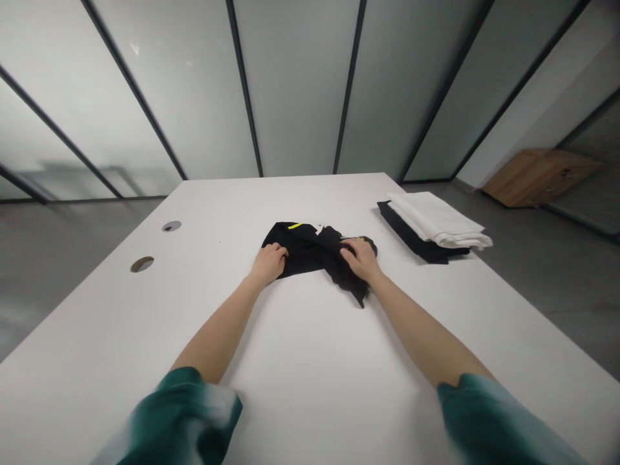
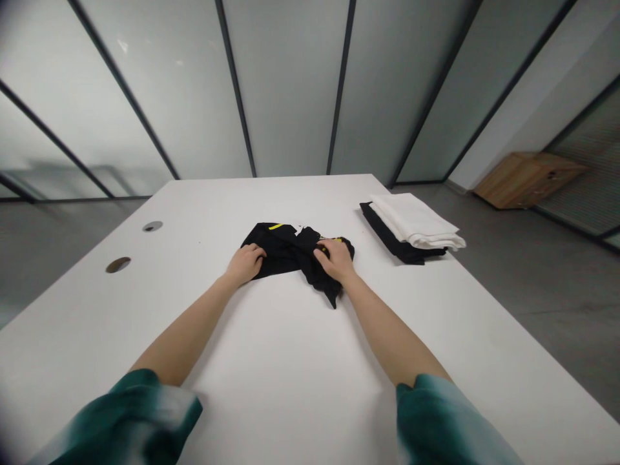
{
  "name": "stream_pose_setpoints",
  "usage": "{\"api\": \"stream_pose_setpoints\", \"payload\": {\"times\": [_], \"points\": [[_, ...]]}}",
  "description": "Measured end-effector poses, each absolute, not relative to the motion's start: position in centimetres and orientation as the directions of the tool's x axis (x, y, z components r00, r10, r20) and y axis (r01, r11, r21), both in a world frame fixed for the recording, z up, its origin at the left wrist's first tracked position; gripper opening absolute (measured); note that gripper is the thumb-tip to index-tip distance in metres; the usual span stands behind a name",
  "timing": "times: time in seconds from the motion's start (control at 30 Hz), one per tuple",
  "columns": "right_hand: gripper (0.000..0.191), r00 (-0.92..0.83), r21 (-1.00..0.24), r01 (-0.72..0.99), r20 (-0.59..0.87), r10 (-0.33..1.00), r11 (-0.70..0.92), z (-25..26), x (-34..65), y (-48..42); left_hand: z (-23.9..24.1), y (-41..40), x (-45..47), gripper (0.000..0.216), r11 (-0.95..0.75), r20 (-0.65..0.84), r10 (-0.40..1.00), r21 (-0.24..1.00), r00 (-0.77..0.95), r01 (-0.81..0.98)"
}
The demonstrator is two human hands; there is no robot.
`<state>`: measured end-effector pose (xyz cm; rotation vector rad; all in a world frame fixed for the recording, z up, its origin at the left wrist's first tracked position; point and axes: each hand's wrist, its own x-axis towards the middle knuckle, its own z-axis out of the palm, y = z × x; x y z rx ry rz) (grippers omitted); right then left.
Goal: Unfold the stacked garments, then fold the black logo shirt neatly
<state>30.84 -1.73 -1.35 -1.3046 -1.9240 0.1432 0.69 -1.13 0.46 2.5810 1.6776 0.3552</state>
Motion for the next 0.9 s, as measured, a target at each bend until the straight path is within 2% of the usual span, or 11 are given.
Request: {"api": "stream_pose_setpoints", "payload": {"times": [0.1, 0.2, 0.27, 0.33, 0.4, 0.5, 0.57, 0.63, 0.77, 0.83, 0.9], "points": [[0.049, -0.372, -0.414, 0.743, 0.398, 0.839, 0.526, -1.4, 29.7, -2.3, 1.0, -0.9, -0.2, 0.031, -0.269, 0.156, 0.957, 0.150, 0.246, 0.951], [0.072, -0.406, -0.358, 0.773, 0.355, 0.842, 0.524, -1.3, 29.1, -2.8, 1.2, -0.5, -1.5, 0.032, -0.061, 0.175, 0.984, 0.192, 0.026, 0.980], [0.068, -0.410, -0.328, 0.789, 0.349, 0.842, 0.520, -1.1, 28.6, -3.1, 1.2, -0.4, -2.4, 0.032, 0.054, 0.219, 0.970, 0.217, -0.103, 0.975], [0.044, -0.414, -0.317, 0.792, 0.349, 0.841, 0.522, -0.8, 28.3, -3.2, 1.3, -0.4, -2.8, 0.031, 0.082, 0.300, 0.941, 0.239, -0.153, 0.968], [0.024, -0.389, -0.365, 0.776, 0.364, 0.846, 0.514, -0.6, 28.0, -3.2, 1.5, -0.8, -2.2, 0.028, -0.016, 0.388, 0.917, 0.260, -0.089, 0.965], [0.021, -0.273, -0.619, 0.639, 0.374, 0.887, 0.457, -0.5, 27.4, -3.1, 1.6, -1.9, 0.1, 0.025, -0.350, 0.398, 0.889, 0.269, 0.227, 0.897], [0.022, -0.191, -0.826, 0.433, 0.308, 0.932, 0.361, -0.5, 26.9, -3.1, 1.5, -2.7, 2.1, 0.032, -0.545, 0.344, 0.824, 0.262, 0.451, 0.796], [0.021, -0.117, -0.959, 0.171, 0.207, 0.971, 0.224, -0.4, 26.5, -3.0, 1.2, -3.4, 3.5, 0.040, -0.629, 0.282, 0.773, 0.229, 0.568, 0.743], [0.024, 0.071, -0.934, -0.345, 0.075, 0.995, 0.095, -0.2, 26.9, -2.0, 1.1, -3.6, 4.0, 0.022, -0.638, 0.198, 0.770, 0.219, 0.607, 0.738], [0.024, 0.171, -0.878, -0.462, 0.049, 0.984, 0.124, -0.4, 27.9, -1.3, 1.2, -3.3, 3.7, 0.017, -0.632, 0.223, 0.774, 0.320, 0.593, 0.705], [0.025, 0.241, -0.875, -0.462, 0.035, 0.970, 0.146, -0.7, 29.0, -0.6, 1.3, -2.8, 3.4, 0.015, -0.607, 0.258, 0.791, 0.438, 0.554, 0.663]]}}
